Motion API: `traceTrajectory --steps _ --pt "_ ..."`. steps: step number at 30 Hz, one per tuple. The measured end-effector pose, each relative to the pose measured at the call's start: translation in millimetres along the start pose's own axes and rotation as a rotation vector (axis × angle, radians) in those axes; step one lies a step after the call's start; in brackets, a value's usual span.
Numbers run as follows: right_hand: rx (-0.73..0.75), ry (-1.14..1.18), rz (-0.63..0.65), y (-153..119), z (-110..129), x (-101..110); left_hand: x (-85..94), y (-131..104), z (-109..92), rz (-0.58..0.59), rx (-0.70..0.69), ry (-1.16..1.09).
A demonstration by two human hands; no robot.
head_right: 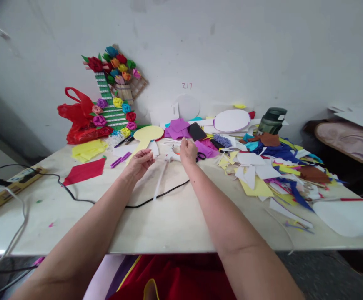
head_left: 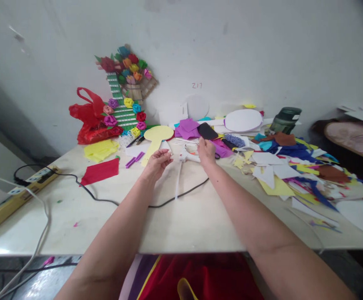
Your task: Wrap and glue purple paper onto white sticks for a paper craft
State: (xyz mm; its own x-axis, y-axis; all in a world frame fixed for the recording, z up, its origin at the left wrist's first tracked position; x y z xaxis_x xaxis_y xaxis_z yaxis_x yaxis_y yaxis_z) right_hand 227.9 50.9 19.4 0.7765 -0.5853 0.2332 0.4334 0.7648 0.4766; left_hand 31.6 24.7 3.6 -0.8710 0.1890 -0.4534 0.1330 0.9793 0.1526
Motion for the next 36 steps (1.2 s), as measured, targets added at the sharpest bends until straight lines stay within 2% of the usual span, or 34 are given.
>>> traceTrajectory --steps 6,10,12,14,20,24,32,34,36 --pt "-0.058 -0.208 -0.262 22.3 0.6 49.2 -4.3 -5.6 0.9 0.010 0.039 0.263" --pt "-0.165 -0.321 -0.409 30.6 -11.7 77.3 -7.1 -8.0 1.6 0.033 0.016 0.408" --pt "-0.125 -0.375 -0.521 31.4 -18.0 87.1 -7.8 -8.5 2.5 0.045 0.024 0.464" --pt "-0.087 -0.422 -0.543 31.8 -24.2 90.7 -8.3 -8.4 3.7 0.050 0.032 0.519" --pt "-0.060 -0.448 -0.223 31.0 -28.0 72.8 -11.5 -6.8 7.2 0.052 0.000 0.657" --pt "-0.029 -0.451 -0.130 27.8 -26.7 63.1 -12.0 -6.1 9.2 0.057 -0.008 0.746" --pt "-0.025 -0.515 0.009 23.0 -38.0 57.2 -4.7 -0.7 15.5 0.040 -0.062 0.930" --pt "0.045 -0.480 0.111 19.7 -32.7 50.5 -2.8 0.8 16.6 0.016 -0.062 0.969" --pt "0.138 -0.438 0.292 14.4 -25.5 40.2 -1.8 1.7 16.8 0.001 -0.070 0.990"
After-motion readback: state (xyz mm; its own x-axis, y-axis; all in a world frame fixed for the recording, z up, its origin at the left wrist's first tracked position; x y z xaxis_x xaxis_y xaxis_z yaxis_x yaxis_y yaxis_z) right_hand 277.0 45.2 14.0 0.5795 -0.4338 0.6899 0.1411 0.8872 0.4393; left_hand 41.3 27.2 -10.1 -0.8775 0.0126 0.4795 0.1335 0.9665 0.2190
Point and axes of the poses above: each hand's wrist, its own y-axis towards the middle knuckle, its own x-axis out of the back of the hand, z = x × y, the point moved 3 cm from there along y, towards the middle knuckle, and after that the axes turned 4 degrees about y, right-handed, at the moved point
